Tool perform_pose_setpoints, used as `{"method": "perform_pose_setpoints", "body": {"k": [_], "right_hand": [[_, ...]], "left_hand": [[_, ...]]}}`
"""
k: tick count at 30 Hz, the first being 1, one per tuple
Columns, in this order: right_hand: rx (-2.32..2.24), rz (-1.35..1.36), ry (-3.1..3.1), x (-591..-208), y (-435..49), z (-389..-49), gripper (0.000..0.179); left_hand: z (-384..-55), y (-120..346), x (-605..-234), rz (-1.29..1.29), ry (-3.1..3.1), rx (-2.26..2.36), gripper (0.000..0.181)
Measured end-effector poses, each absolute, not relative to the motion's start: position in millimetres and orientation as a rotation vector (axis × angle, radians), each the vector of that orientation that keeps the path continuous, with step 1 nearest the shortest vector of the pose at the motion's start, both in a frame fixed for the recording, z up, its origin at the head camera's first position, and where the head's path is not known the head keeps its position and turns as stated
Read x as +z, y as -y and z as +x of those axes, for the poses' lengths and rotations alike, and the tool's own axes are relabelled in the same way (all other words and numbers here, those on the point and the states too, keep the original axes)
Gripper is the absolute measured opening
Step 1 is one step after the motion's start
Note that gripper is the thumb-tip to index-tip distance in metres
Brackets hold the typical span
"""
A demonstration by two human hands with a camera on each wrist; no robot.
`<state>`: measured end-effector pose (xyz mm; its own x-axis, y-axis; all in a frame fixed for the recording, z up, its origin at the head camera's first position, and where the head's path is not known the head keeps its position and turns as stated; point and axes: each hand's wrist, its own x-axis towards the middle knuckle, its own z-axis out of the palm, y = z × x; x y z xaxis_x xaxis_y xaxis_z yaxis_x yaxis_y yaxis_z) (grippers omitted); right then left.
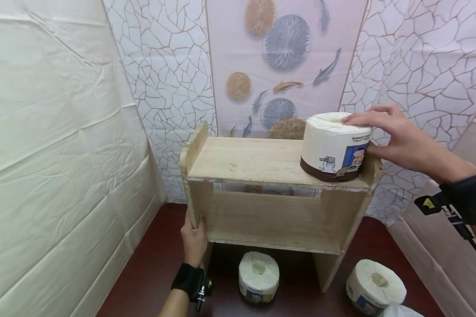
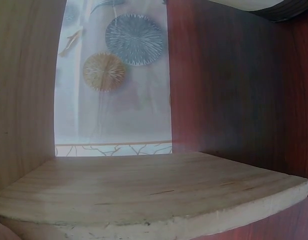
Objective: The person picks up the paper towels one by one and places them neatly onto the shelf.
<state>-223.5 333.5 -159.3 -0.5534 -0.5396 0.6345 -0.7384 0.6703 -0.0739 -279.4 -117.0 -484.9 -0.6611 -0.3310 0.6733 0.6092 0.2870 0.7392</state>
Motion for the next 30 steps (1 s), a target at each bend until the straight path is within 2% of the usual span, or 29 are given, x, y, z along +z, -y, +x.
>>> {"method": "perform_pose_setpoints", "body": {"k": [9, 18, 30], "right_hand": [[0.441, 0.899, 2.347, -151.5, -323.2, -223.6, 0.074], [0.354, 0.823, 2.321, -151.0, -317.1, -209.9, 0.062], [0.198, 0.734, 2.276, -149.9, -303.9, -201.4, 0.059]], "left_hand": [[-277.5, 120.8, -488.1, -0.239, 1.755, -1.504, 0.049], [-285.1, 119.8, -487.0, -0.258, 1.767, -1.521, 0.050], [-279.6, 115.9, -478.4, -0.239, 1.758, -1.550, 0.050]]}}
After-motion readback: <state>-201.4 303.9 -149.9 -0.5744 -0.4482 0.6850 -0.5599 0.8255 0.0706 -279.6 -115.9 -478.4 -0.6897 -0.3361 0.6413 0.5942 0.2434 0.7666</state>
